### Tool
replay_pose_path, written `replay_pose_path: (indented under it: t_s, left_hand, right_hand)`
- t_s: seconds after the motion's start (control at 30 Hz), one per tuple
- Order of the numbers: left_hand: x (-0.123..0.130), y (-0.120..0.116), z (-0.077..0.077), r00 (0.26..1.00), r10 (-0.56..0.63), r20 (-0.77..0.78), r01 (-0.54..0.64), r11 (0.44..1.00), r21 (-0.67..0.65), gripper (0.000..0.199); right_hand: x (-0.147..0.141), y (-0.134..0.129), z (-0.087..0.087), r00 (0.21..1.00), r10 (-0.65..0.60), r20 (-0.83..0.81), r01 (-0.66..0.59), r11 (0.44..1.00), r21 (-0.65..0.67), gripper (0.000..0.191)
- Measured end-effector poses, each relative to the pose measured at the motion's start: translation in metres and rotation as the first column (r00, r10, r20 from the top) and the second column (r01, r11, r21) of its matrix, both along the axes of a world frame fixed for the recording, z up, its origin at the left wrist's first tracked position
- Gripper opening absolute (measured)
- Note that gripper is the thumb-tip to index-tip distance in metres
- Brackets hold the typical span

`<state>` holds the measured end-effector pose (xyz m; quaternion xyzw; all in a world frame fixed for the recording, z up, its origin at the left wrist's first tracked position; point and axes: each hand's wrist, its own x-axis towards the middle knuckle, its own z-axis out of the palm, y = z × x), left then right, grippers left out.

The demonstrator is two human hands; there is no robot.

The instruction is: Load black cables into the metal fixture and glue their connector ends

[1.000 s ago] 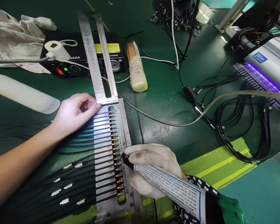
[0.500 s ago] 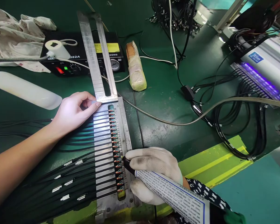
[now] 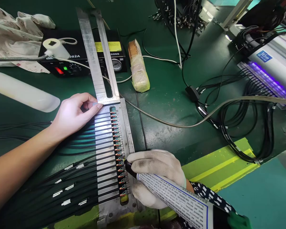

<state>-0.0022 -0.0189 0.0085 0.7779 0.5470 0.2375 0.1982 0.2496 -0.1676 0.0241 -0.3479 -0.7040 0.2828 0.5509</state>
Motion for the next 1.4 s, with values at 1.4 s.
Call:
replay_pose_path:
  t_s: [1.4]
  left_hand:
    - [-0.0005,0.0007,0.0011,1.000,0.002,-0.007,-0.002,1.000,-0.004,0.023]
  right_hand:
    - [-0.0028,0.0048,0.0065,1.000,-0.014,0.028,0.015,0.999,-0.032,0.027]
